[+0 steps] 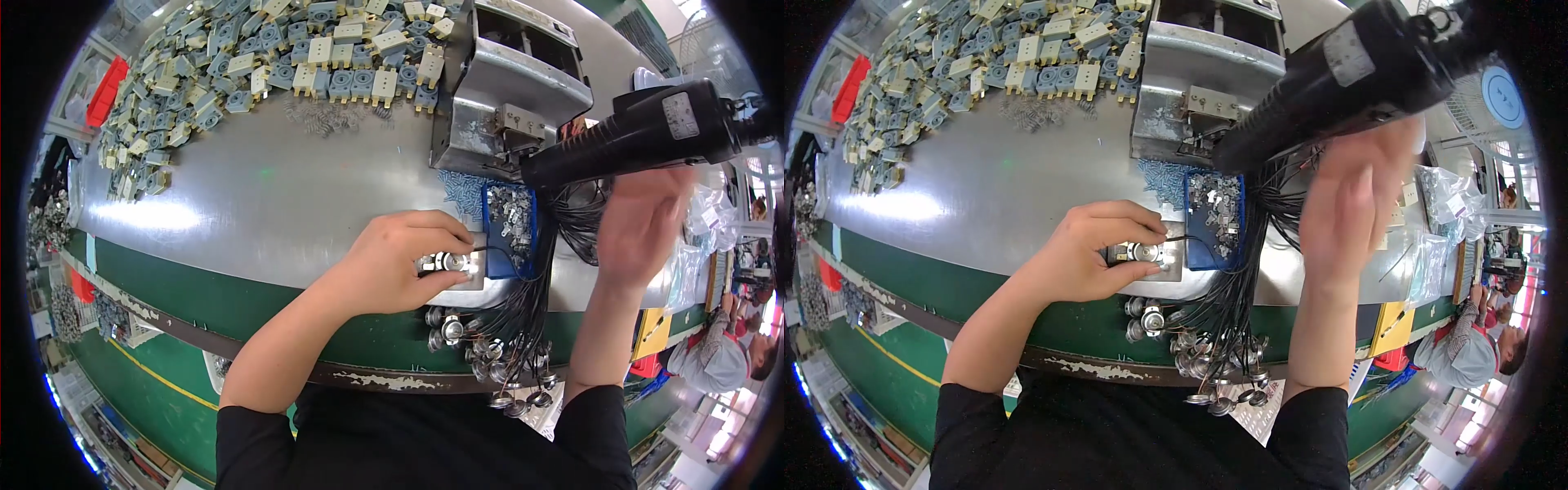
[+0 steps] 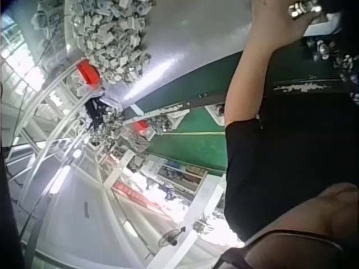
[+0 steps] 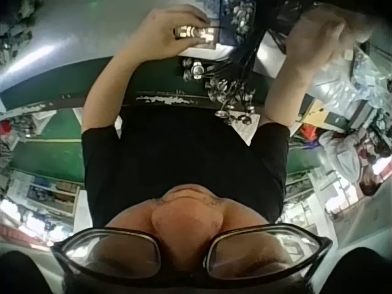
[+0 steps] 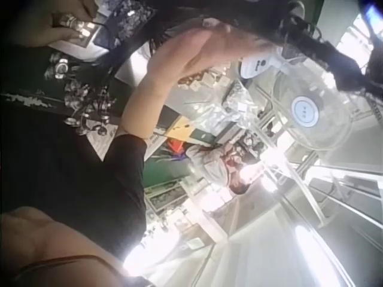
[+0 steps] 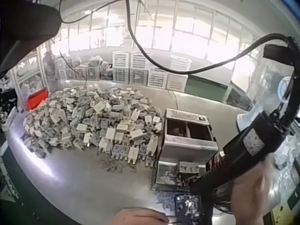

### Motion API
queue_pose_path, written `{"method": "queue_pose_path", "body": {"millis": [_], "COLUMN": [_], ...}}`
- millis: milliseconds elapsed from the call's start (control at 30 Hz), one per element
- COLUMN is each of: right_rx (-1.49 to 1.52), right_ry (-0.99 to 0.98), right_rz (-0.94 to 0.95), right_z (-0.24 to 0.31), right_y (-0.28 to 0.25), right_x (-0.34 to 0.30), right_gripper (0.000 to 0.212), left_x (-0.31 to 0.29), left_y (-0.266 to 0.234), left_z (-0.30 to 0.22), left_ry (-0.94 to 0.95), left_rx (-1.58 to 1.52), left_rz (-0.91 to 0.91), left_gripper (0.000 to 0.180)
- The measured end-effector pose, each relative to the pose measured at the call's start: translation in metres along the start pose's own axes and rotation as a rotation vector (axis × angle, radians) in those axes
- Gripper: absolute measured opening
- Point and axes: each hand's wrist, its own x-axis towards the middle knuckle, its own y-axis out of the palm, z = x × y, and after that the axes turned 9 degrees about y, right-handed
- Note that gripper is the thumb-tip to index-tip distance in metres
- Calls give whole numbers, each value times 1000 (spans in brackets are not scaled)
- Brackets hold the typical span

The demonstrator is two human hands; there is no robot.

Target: Manually assemble and secure components of electrical connectors using an electric screwdriver.

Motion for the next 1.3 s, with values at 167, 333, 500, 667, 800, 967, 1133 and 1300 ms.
{"method": "queue_pose_path", "body": {"millis": [167, 333, 500, 667, 800, 967, 1133, 1300], "right_rx": [349, 615, 563, 310, 273, 256, 253, 264], "right_ry": [504, 654, 454, 442, 447, 440, 431, 422], "right_rz": [505, 571, 283, 70, 68, 67, 91, 140], "right_z": [-8, -6, -1, -3, -6, -11, -10, -7], "right_y": [-4, 23, 37, 48, 50, 54, 55, 55], "right_x": [20, 29, 43, 47, 47, 46, 45, 40], "right_gripper": [103, 102, 103, 110, 113, 111, 109, 107], "left_x": [-1, -1, 0, 1, 1, 1, 0, -2], "left_y": [-1, -1, -1, -1, -1, -2, -1, 0], "left_z": [-1, -4, -4, -3, -2, -1, -1, -2], "left_ry": [11, -24, -25, -24, -32, -29, -17, -15], "left_rx": [-11, -10, -15, -21, -22, -20, -11, -18], "left_rz": [1, 6, 5, -1, 1, 2, 0, 1], "left_gripper": [30, 31, 32, 32, 32, 33, 33, 32]}}
